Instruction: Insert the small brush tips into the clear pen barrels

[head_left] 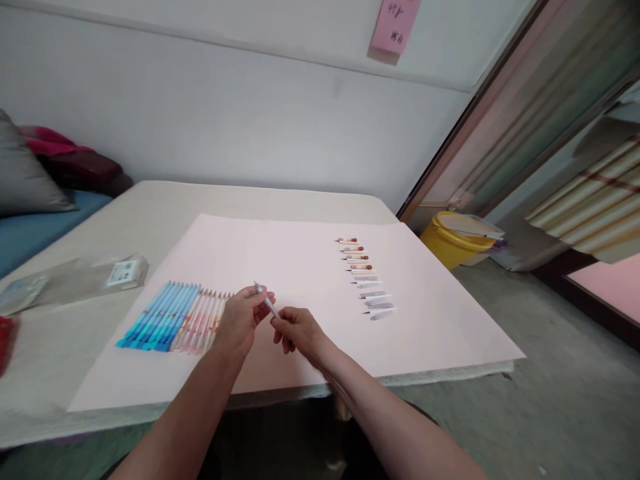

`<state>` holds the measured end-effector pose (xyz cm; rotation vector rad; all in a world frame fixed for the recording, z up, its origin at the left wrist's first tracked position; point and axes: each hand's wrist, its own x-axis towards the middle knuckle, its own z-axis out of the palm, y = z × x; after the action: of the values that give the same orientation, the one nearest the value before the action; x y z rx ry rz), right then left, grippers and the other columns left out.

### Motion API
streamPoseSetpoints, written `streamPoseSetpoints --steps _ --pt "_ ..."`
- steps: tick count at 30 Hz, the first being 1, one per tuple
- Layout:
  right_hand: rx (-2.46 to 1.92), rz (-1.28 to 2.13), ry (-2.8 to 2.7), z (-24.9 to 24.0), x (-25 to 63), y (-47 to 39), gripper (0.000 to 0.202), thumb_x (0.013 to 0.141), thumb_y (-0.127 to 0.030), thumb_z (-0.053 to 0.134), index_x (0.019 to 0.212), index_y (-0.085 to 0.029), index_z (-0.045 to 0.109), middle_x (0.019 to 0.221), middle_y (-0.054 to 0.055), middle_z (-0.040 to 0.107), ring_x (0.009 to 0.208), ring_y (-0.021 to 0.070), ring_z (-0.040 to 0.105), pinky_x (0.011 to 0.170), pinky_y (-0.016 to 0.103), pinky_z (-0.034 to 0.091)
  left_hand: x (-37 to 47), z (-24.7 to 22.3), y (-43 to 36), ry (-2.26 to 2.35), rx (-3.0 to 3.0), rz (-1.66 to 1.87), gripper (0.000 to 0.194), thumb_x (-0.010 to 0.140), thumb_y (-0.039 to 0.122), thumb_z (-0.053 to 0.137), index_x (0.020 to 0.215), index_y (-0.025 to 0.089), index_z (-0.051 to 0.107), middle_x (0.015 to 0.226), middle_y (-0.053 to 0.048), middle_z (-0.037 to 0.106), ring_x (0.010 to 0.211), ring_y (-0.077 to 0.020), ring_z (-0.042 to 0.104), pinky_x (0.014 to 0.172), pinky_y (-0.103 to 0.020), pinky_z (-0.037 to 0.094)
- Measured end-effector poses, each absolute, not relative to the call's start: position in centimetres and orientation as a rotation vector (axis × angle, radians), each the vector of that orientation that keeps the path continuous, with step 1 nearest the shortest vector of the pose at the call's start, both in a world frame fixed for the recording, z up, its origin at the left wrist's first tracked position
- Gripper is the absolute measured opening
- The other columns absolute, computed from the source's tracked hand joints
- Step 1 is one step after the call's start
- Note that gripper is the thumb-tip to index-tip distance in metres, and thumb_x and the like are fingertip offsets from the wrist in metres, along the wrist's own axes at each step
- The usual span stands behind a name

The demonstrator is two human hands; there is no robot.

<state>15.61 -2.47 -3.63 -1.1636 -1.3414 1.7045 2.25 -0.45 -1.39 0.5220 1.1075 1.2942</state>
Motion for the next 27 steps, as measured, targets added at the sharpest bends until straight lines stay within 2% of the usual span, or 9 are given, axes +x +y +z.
streamPoseSetpoints --steps 8,11,17,27 --pt "-1.112 1.812 -1.2 -3.25 16.06 -2.38 0.03 0.084 -0.041 0.043 0.082 -0.013 0.056 0.058 0.0 0.058 0.039 0.0064 0.046 0.038 0.018 0.028 2.39 -1.4 -0.54 1.105 0.542 1.28 0.018 0.065 0.019 0.069 0.079 0.011 0.059 0.079 -0.009 0.063 0.072 -0.0149 0.06 0.065 -0.027 0.048" --pt "-1.167 1.781 -1.276 -3.53 15.95 -2.33 0.024 0.082 -0.037 0.047 0.08 -0.014 0.055 0.059 0.0 0.057 0.039 0.0067 0.046 0.038 0.019 0.029 2.38 -1.27 -0.56 1.126 0.52 1.306 0.018 0.064 0.018 0.069 0.078 0.011 0.059 0.079 -0.009 0.063 0.073 -0.0152 0.06 0.067 -0.027 0.048" --pt "-1.366 1.337 -1.734 -4.03 15.52 -2.63 0.005 0.074 -0.023 0.054 0.076 -0.018 0.054 0.06 -0.003 0.054 0.045 0.0074 0.048 0.044 0.019 0.033 2.35 -1.25 -0.49 1.162 0.505 1.315 0.02 0.062 0.016 0.069 0.08 0.011 0.06 0.077 -0.008 0.063 0.071 -0.0146 0.06 0.064 -0.026 0.047" --pt "-1.558 0.853 -2.04 -3.34 15.52 -3.03 0.006 0.077 -0.025 0.054 0.075 -0.019 0.052 0.059 -0.004 0.051 0.053 0.0094 0.043 0.052 0.022 0.025 2.33 -1.19 -0.48 1.145 0.503 1.334 0.021 0.062 0.017 0.07 0.079 0.012 0.06 0.079 -0.007 0.063 0.073 -0.0147 0.061 0.064 -0.025 0.047"
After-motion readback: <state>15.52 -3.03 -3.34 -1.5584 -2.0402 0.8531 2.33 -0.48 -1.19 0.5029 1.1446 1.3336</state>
